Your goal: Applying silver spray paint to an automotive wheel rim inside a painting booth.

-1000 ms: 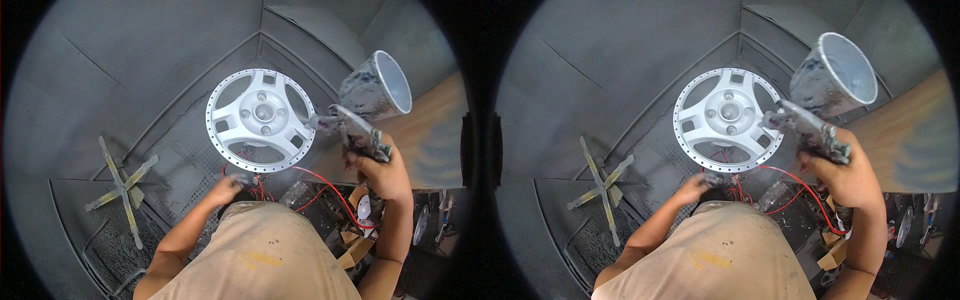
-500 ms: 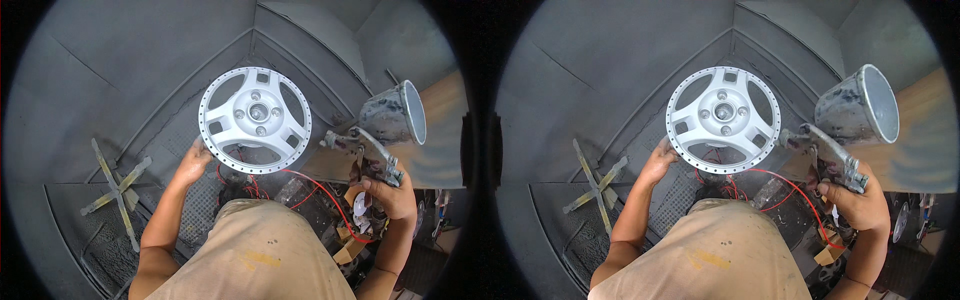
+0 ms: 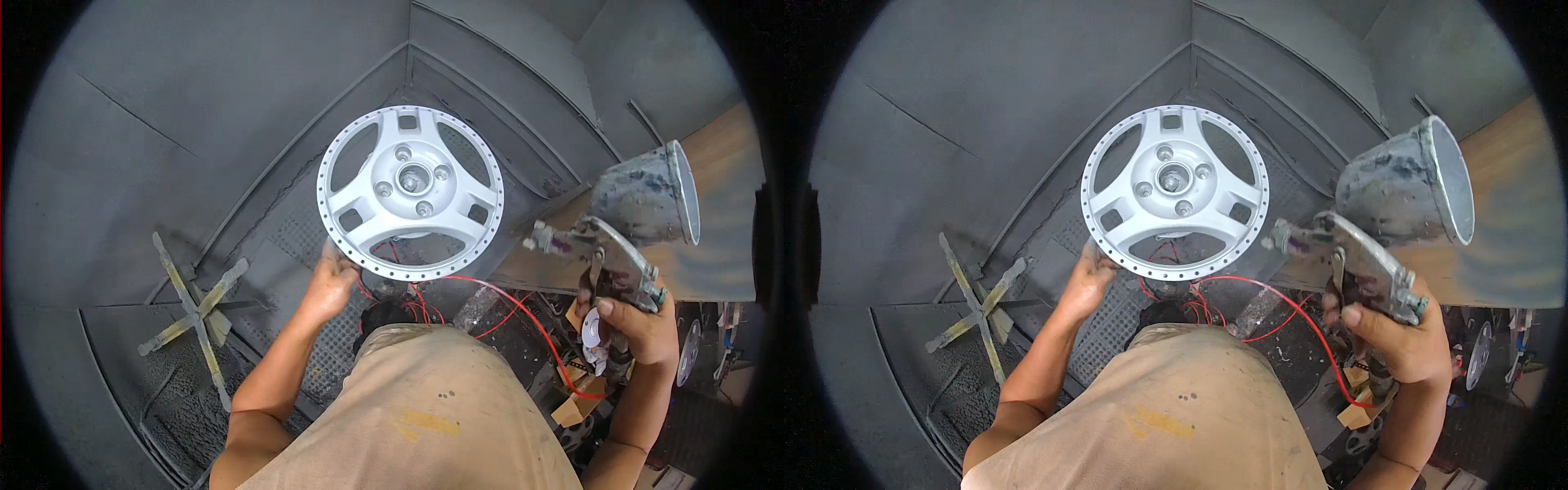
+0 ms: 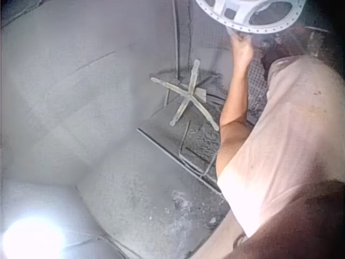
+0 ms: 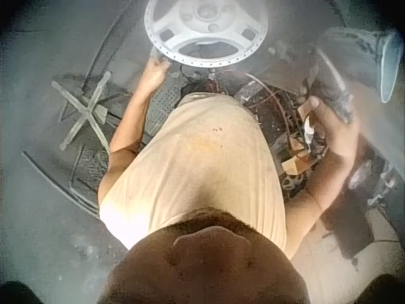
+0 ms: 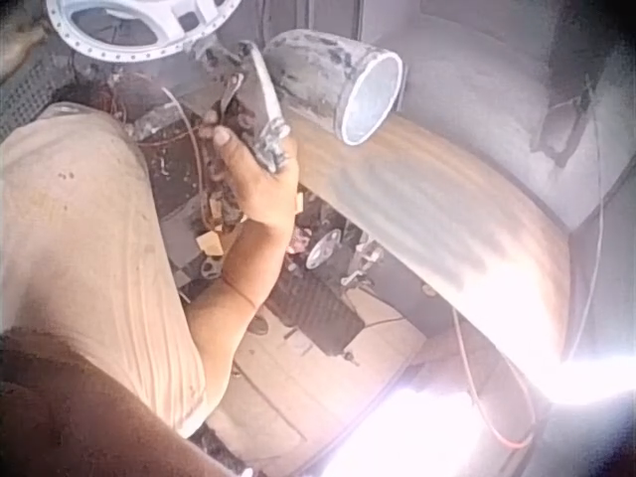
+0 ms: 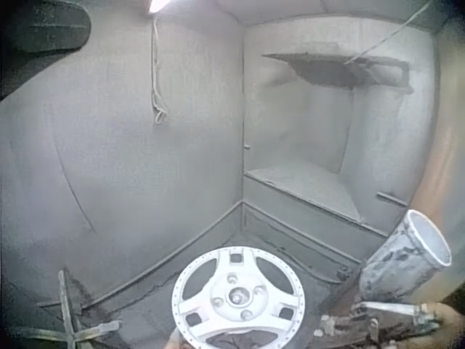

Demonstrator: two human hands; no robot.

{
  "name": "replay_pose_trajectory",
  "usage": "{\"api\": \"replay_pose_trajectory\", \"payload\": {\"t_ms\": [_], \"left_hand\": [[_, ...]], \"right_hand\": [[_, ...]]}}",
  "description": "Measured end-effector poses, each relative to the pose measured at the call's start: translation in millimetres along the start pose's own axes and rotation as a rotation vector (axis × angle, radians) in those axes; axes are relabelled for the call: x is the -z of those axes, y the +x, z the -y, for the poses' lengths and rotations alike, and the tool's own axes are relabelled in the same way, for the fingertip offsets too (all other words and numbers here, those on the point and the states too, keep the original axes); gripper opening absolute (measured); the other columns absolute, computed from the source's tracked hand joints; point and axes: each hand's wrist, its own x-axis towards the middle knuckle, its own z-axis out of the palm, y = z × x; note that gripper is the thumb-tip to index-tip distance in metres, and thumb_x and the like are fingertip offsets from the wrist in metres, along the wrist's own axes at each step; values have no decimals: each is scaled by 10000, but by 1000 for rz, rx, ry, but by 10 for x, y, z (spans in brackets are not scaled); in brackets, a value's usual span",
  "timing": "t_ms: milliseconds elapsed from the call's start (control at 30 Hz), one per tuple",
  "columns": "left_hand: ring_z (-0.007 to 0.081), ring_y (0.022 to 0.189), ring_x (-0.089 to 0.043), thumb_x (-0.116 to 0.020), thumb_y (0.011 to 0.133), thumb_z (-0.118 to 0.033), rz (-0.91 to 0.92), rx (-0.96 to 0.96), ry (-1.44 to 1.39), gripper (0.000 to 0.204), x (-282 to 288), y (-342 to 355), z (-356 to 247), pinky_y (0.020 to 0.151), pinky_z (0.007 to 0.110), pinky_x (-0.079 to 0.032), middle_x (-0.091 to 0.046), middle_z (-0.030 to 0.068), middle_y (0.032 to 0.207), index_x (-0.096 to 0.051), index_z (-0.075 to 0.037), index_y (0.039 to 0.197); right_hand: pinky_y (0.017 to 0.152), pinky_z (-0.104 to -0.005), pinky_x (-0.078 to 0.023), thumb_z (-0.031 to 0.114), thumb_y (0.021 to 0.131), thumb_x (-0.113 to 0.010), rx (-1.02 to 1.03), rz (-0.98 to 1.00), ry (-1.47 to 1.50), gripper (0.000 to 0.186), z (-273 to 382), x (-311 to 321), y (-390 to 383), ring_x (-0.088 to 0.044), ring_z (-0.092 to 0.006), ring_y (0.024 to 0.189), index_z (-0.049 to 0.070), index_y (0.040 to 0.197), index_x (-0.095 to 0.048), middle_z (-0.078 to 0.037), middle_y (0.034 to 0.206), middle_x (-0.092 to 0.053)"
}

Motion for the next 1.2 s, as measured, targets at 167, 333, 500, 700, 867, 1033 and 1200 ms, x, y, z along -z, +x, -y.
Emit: {"api": "replay_pose_trajectory", "payload": {"t_ms": [167,333,500,700,867,1033,1200], "left_hand": [[233,1017,-511,-444,710,30,69,44,110,750,-295,-288,114,902,344,-430,-478,180,1204,-182,34,1413],[252,1055,-507,-475,747,17,264,149,278,796,-565,-536,86,860,342,-461,-467,191,1224,-131,-14,1464],[250,1093,-520,-485,768,-2,402,284,344,739,-502,-456,310,883,335,-452,-488,192,1235,-191,17,1445],[242,1081,-536,-466,786,-15,344,251,232,684,-359,-402,252,875,337,-452,-498,173,1216,-231,31,1427],[233,1038,-553,-466,771,-2,304,257,112,686,-305,-371,267,830,324,-458,-503,166,1216,-255,6,1423],[213,977,-587,-466,754,10,-3,200,-32,680,-104,-191,170,770,304,-461,-518,132,1218,-297,-36,1411],[188,957,-579,-473,741,-14,-125,157,-69,679,120,-30,-106,794,306,-447,-536,115,1204,-322,-29,1403]], "right_hand": [[476,-253,-428,48,791,-728,-24,-182,-181,451,-180,129,70,-543,-100,577,-5,1178,-503,-69,770,-616],[481,-251,-445,69,777,-729,-178,-40,-228,419,-25,234,-55,-586,-123,624,-29,1142,-547,-92,806,-639],[511,-233,-479,66,769,-704,64,-94,-21,432,-165,298,-63,-649,-170,720,-67,1152,-557,-137,915,-670],[461,-224,-397,137,863,-642,106,-473,-174,174,-434,730,181,-539,-94,592,6,971,-603,-34,751,-593],[447,-220,-389,143,856,-649,143,-471,-156,176,-499,660,103,-512,-91,551,10,961,-601,-24,718,-572],[438,-220,-414,126,835,-658,24,-405,-146,255,-430,584,-50,-611,-129,689,-15,1038,-597,-83,844,-641],[469,-223,-471,94,805,-667,161,-220,14,325,-238,313,-103,-650,-153,775,-42,1087,-580,-106,926,-659]]}}
